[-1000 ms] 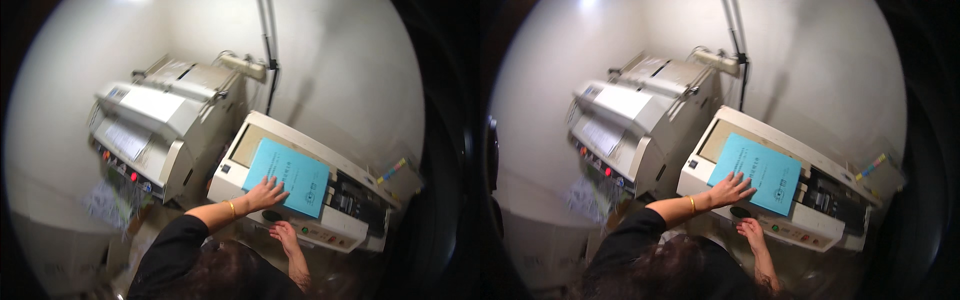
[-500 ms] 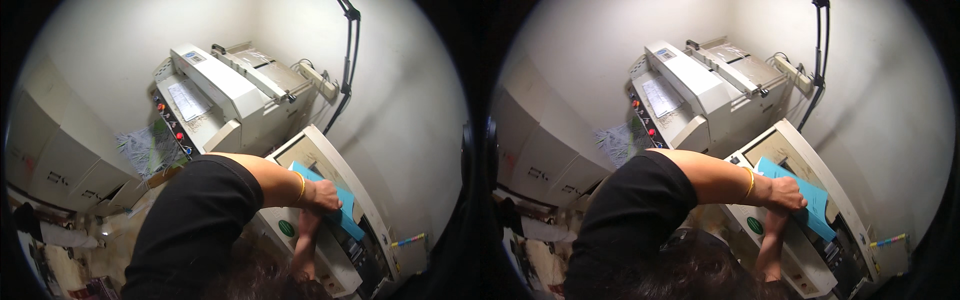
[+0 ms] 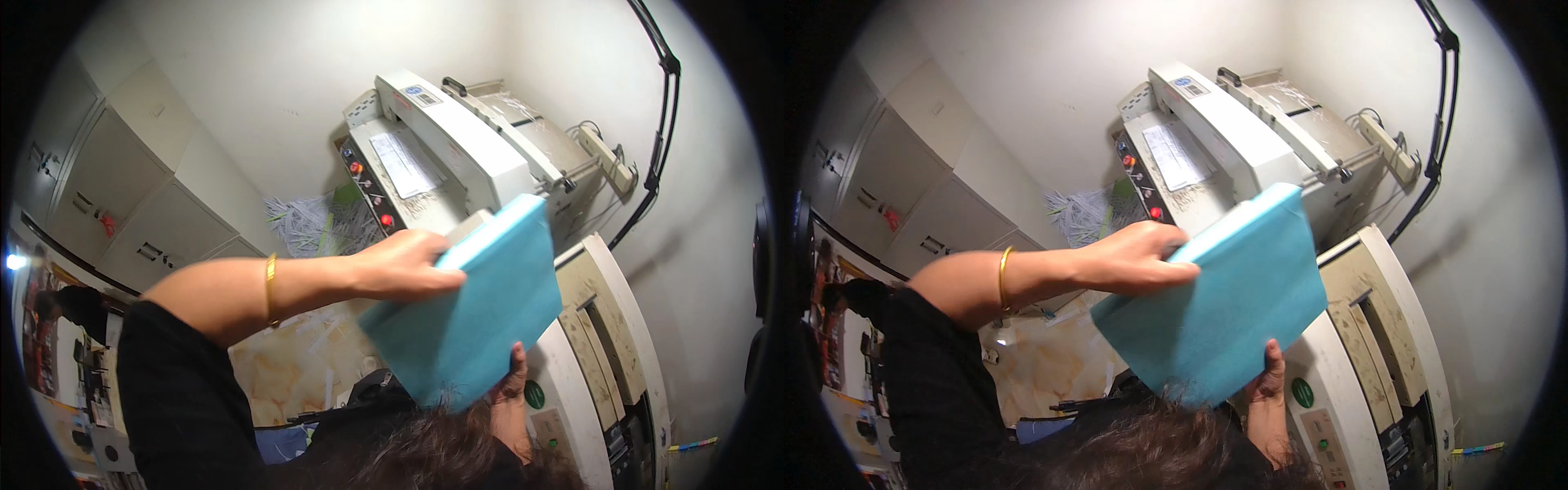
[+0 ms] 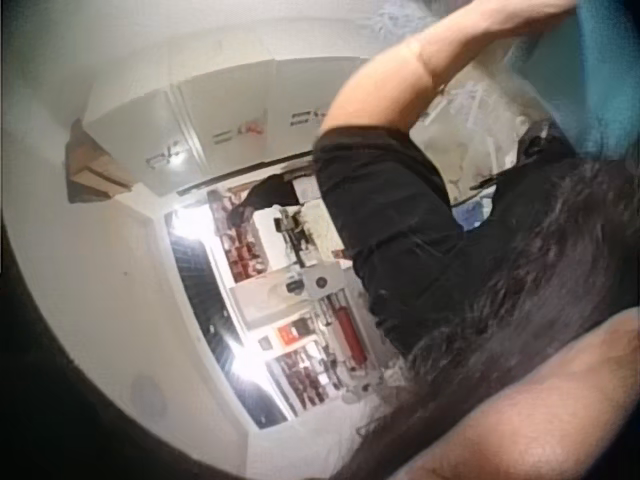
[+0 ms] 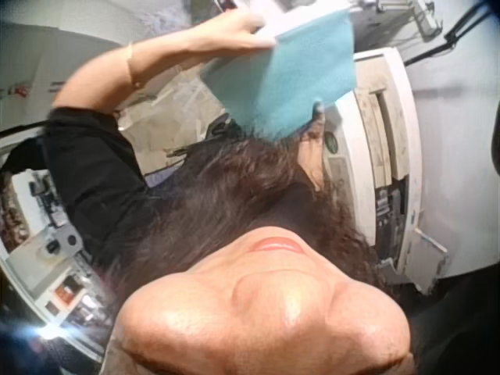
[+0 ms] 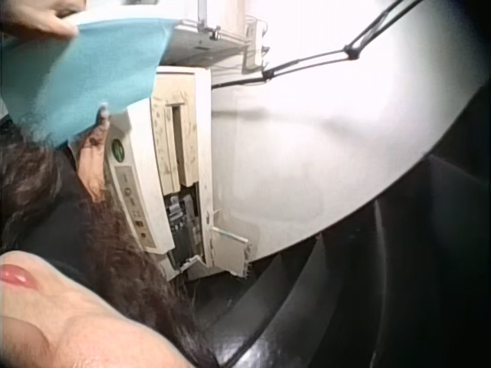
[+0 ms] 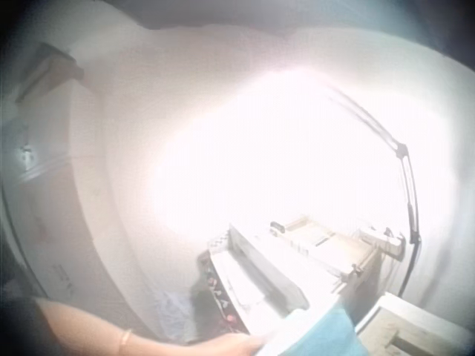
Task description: The person operates an electric paper cutter to trim stacks of light blue paper. They load the paper, press the cut button, and remove the trimmed sheets, repeating the process multiple times.
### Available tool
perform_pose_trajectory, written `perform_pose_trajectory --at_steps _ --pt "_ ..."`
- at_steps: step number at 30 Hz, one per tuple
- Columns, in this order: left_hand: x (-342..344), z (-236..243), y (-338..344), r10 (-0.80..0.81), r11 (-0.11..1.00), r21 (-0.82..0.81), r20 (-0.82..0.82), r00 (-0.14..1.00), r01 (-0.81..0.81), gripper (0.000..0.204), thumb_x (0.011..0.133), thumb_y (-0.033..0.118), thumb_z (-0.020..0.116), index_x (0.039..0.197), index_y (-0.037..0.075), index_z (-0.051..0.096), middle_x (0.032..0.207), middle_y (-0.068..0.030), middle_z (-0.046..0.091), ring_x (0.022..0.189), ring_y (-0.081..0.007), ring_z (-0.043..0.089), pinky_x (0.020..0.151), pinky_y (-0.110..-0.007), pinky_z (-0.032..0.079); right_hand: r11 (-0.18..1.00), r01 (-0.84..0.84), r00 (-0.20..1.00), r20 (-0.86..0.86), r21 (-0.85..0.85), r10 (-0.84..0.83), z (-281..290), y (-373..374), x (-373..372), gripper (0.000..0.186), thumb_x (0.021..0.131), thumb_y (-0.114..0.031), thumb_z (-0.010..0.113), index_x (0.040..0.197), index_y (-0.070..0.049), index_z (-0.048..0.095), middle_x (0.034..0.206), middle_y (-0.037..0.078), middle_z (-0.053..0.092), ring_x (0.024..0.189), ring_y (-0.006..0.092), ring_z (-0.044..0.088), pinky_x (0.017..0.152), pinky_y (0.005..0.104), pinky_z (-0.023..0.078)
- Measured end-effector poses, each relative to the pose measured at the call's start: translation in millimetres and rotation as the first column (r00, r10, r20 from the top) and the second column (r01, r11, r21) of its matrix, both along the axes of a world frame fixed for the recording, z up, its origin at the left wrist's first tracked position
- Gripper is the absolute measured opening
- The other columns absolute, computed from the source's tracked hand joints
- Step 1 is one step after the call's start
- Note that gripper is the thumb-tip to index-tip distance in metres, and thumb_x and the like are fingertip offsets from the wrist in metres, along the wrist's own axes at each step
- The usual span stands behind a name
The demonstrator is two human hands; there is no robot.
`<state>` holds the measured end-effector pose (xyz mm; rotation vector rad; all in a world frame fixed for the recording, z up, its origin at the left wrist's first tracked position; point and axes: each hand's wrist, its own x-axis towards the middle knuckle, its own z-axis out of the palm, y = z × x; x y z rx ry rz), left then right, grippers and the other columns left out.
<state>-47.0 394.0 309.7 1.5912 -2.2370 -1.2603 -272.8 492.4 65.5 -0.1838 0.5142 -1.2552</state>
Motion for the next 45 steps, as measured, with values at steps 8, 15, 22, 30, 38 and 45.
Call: perform_pose_trajectory --at_steps 8,15,22,30,38,45 --pt "226.6 -47.5 -1.7 0.512 0.820 0.404 -0.200 0.836 -0.406 0.034 0.089 0.027 0.059 0.102 -0.003 0.064 0.086 -0.0063 0.064 0.072 -0.0107 0.059 0.062 -0.026 0.048 0.886 -0.453 0.872 -0.159 0.100 0.463 44.9 -76.5 154.5 0.063 0.078 -0.027 0.069 0.127 0.003 0.044 0.114 0.017 0.057 0.104 0.0296 0.057 0.091 0.0428 0.048" --pt "360.7 -127.5 -24.7 0.661 0.744 0.547 -0.523 0.538 -0.383 0.041 0.100 0.033 0.044 0.112 -0.002 0.062 0.096 -0.0033 0.065 0.080 -0.0087 0.060 0.073 -0.024 0.049 0.942 -0.297 0.954 0.012 0.155 0.299 41.1 -89.9 273.4 0.066 0.076 -0.015 0.071 0.131 0.002 0.038 0.120 0.017 0.049 0.112 0.0327 0.051 0.097 0.0494 0.044" --pt "386.9 -298.2 -145.7 -0.052 0.602 -0.794 -0.148 0.988 -0.087 0.048 0.095 0.030 0.048 0.135 0.003 0.045 0.130 -0.0134 0.052 0.119 -0.0235 0.049 0.100 -0.037 0.038 0.984 -0.121 0.992 0.056 0.128 0.115 30.7 -143.2 297.2 0.058 0.081 -0.014 0.066 0.130 0.002 0.040 0.119 0.018 0.053 0.111 0.0329 0.054 0.097 0.0493 0.044" --pt "286.6 -282.1 -293.0 -0.341 0.646 -0.752 -0.131 0.931 0.130 0.054 0.097 0.034 0.044 0.141 0.005 0.035 0.142 -0.0168 0.037 0.131 -0.0280 0.037 0.109 -0.041 0.029 0.982 0.089 0.989 0.098 0.168 -0.107 -0.8 -232.8 303.1 0.058 0.082 -0.012 0.063 0.133 0.000 0.037 0.125 0.017 0.050 0.116 0.0335 0.051 0.099 0.0508 0.042" --pt "247.8 -296.2 -412.5 -0.510 0.287 -0.844 0.266 0.818 0.453 0.058 0.094 0.033 0.044 0.144 0.006 0.032 0.147 -0.0215 0.030 0.136 -0.0370 0.030 0.114 -0.047 0.022 0.913 0.314 0.942 0.035 0.260 -0.334 4.7 -273.4 320.2 0.050 0.083 -0.010 0.061 0.128 0.001 0.042 0.122 0.017 0.054 0.109 0.0326 0.057 0.095 0.0483 0.048" --pt "222.1 -326.2 -444.6 -0.618 0.341 -0.838 0.143 0.773 0.427 0.054 0.091 0.032 0.046 0.138 0.006 0.041 0.142 -0.0213 0.038 0.132 -0.0371 0.035 0.109 -0.048 0.029 0.751 0.615 0.778 -0.032 0.238 -0.627 -1.4 -283.1 355.3 0.050 0.085 -0.010 0.060 0.130 0.000 0.042 0.126 0.017 0.053 0.115 0.0331 0.054 0.099 0.0508 0.044"
